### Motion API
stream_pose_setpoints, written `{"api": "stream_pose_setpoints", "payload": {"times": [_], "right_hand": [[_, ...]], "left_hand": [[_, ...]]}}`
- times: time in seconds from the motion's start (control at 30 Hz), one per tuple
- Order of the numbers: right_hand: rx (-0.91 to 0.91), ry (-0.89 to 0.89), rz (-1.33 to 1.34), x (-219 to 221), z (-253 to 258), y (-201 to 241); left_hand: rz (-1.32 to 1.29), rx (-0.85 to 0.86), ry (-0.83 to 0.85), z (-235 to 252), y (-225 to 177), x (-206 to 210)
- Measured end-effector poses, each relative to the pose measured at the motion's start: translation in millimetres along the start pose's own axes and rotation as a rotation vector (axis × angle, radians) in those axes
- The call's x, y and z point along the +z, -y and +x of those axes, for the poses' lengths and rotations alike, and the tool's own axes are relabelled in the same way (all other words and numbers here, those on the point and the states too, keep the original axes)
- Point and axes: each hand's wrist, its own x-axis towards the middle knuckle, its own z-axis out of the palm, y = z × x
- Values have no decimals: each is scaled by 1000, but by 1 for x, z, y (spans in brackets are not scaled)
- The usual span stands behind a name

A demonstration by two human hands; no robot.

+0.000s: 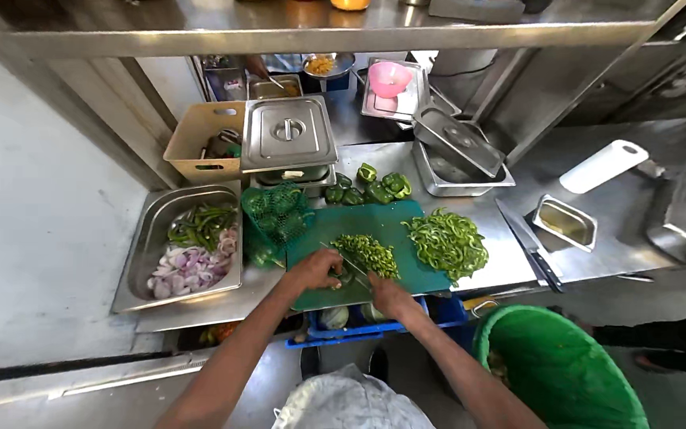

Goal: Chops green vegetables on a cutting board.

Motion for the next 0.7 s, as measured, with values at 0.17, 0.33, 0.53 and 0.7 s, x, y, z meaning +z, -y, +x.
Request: {"api": "stream_pose_setpoints", "payload": {"times": [0.17,0.33,0.53,0.7], "right_hand": [[24,14,-81,-40,-31,-1],[-11,37,2,-1,3,1],[8,58,-117,-44,-29,0],[-32,59,-3,-10,8,10]], "left_hand": [[-64,2,-49,-5,3,5],[-68,17,-97,-8,8,11],[-100,19,-158,-12,12,17],[-129,34,-211,-14,15,20]]}}
